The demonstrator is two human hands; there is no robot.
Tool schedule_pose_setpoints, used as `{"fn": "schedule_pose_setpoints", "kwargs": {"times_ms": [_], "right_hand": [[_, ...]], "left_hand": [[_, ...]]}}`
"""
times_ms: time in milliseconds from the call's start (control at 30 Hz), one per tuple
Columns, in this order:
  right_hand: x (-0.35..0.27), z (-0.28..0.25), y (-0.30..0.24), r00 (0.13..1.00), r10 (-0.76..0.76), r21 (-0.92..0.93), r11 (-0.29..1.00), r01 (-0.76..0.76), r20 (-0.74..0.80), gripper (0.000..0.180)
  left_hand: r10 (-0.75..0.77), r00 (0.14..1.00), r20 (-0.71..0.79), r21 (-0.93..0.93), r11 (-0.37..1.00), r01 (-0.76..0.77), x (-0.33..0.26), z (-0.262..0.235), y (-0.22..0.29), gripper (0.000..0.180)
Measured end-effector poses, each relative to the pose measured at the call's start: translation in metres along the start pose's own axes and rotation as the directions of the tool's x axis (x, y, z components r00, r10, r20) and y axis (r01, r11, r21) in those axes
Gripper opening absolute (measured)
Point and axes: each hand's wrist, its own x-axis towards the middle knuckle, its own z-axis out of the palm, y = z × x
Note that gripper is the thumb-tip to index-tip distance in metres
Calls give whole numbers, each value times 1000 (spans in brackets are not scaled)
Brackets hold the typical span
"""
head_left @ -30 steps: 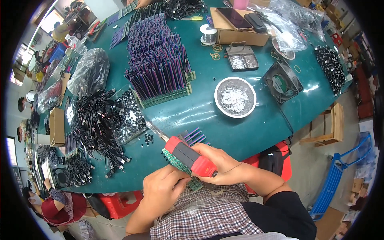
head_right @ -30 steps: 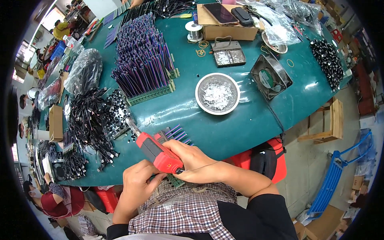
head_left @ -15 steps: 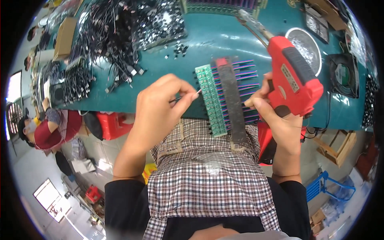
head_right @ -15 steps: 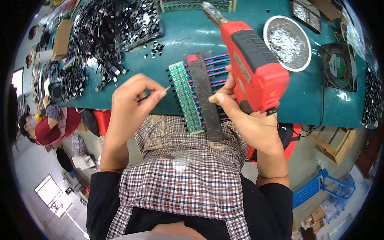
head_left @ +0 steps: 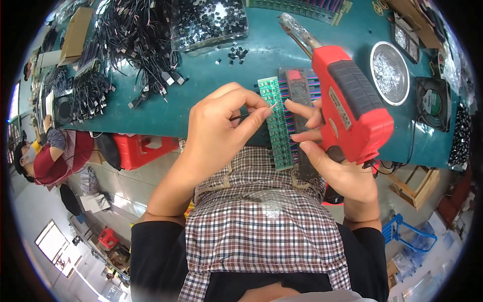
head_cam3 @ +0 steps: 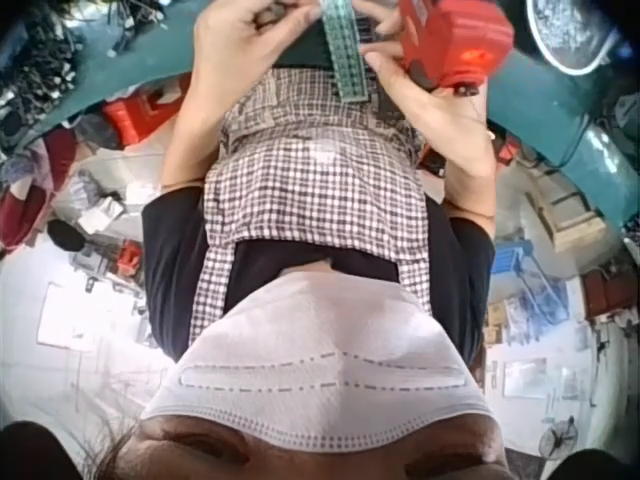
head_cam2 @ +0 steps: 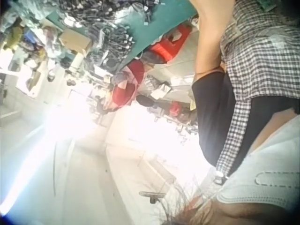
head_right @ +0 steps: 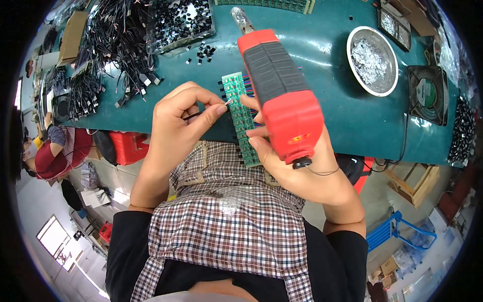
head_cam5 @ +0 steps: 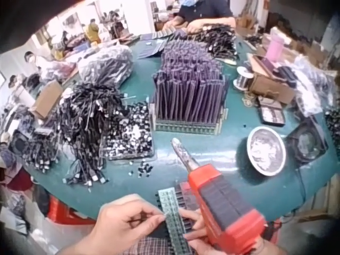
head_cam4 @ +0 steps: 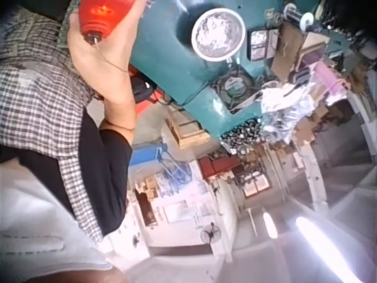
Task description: The person places electronic components onto circuit boards and solders them using a soldering iron. The person then positions wire ends onto the circuit boards and solders them into place.
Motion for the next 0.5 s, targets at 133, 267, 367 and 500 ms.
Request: {"fn": "schedule_pose_setpoints", "kwargs": {"times_ms": [133, 267, 367, 500], "right_hand": [[3, 0, 0, 1000, 21, -18, 1000, -21, 19, 58], [6, 3, 3, 999, -10, -38, 999, 11, 41, 58], [2, 3, -4, 995, 94, -25, 995, -93, 15, 56], [-7, 3, -16, 983, 147, 86, 987, -138, -105, 52]], "left_hand": [[10, 1000, -5, -20, 1000, -10, 1, 1, 0, 7], [42, 999, 1, 13, 999, -42, 3, -1, -3, 9], [83, 996, -35, 149, 986, -77, 3, -6, 2, 11], [54, 998, -31, 227, 973, -45, 14, -11, 1, 11]]}}
